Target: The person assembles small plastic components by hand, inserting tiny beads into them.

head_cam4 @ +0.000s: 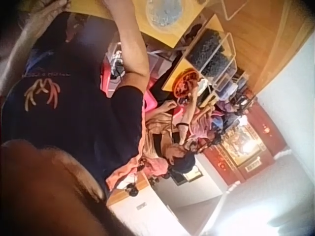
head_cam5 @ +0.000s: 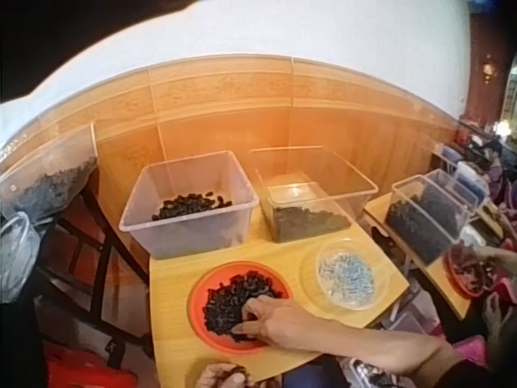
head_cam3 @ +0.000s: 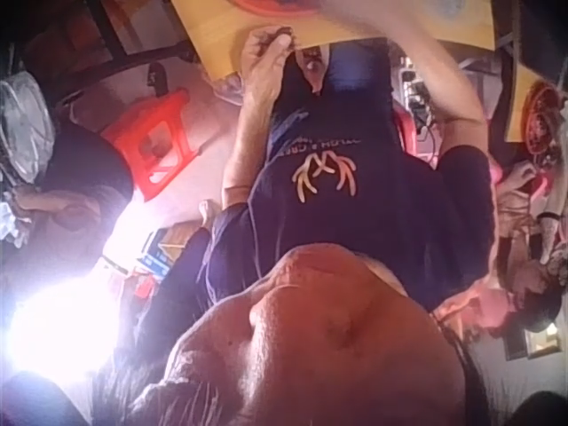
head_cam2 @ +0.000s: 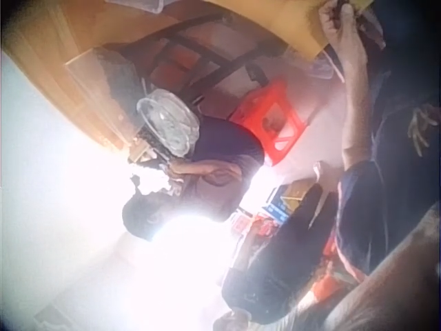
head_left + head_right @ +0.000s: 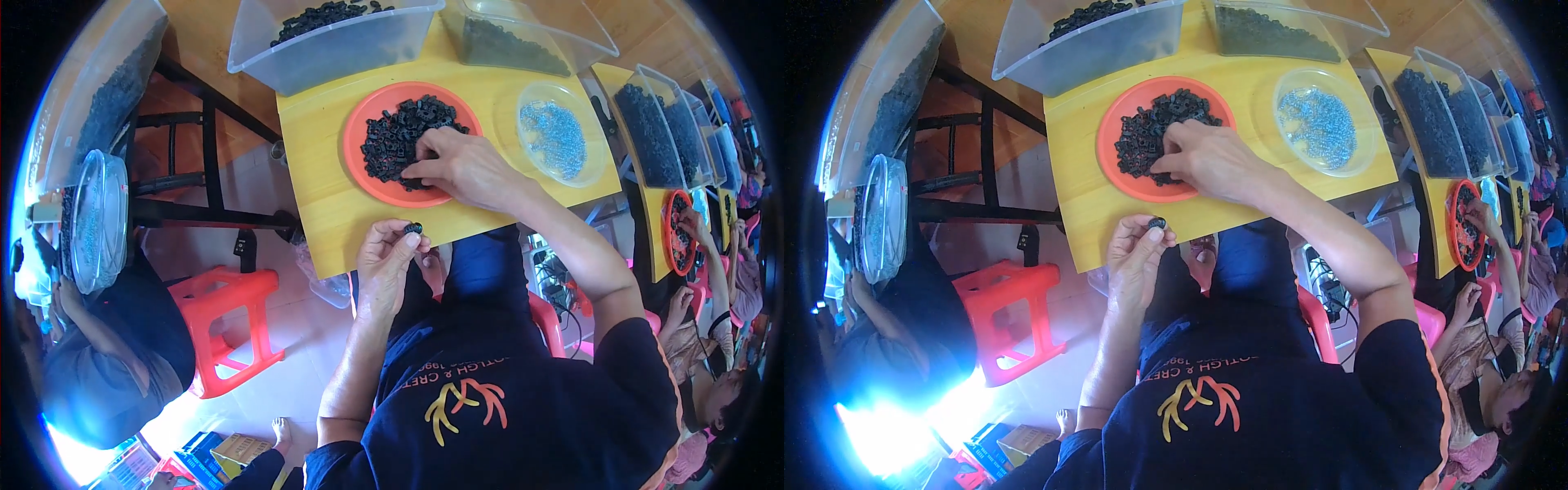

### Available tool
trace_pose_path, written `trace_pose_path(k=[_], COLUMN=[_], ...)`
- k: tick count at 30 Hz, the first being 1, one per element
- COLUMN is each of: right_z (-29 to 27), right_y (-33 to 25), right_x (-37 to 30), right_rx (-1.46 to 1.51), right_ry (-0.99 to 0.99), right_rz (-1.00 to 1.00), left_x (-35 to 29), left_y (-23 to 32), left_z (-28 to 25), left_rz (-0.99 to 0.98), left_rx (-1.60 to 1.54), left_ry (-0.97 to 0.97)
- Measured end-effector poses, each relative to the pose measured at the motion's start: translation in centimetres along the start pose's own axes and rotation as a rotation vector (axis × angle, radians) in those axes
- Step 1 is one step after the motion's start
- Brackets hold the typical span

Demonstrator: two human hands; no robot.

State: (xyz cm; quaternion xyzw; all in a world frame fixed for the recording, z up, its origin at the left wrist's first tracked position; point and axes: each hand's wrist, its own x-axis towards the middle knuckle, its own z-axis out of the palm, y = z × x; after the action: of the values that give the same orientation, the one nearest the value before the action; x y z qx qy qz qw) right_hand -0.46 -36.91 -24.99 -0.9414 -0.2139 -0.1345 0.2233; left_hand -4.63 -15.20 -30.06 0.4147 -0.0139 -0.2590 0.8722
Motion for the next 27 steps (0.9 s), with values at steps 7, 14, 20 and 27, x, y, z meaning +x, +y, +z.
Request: trace_pose_path(k=[7, 14, 20, 27], right_z=[0.4, 1.1, 1.2, -1.2], right_y=[-0.3, -0.6, -0.7, -2.1], right_x=[2.0, 2.1, 1.9, -0.1], right_rx=[-0.051, -0.088, 0.012, 1.090], right_ry=[-0.150, -0.199, -0.101, -0.197], right_rz=[-0.195, -0.222, -0.163, 0.626], left_x=[0.3, 0.5, 0.9, 1.3], left_y=[0.3, 0.5, 0.9, 1.9], left_z=[-0.1, -0.2, -0.4, 0.5], left_rz=[0.005, -0.019, 0.012, 0.066], left_rx=[-0.012, 0.000, -0.011, -0.099], left_ry=[-0.035, -0.027, -0.030, -0.035])
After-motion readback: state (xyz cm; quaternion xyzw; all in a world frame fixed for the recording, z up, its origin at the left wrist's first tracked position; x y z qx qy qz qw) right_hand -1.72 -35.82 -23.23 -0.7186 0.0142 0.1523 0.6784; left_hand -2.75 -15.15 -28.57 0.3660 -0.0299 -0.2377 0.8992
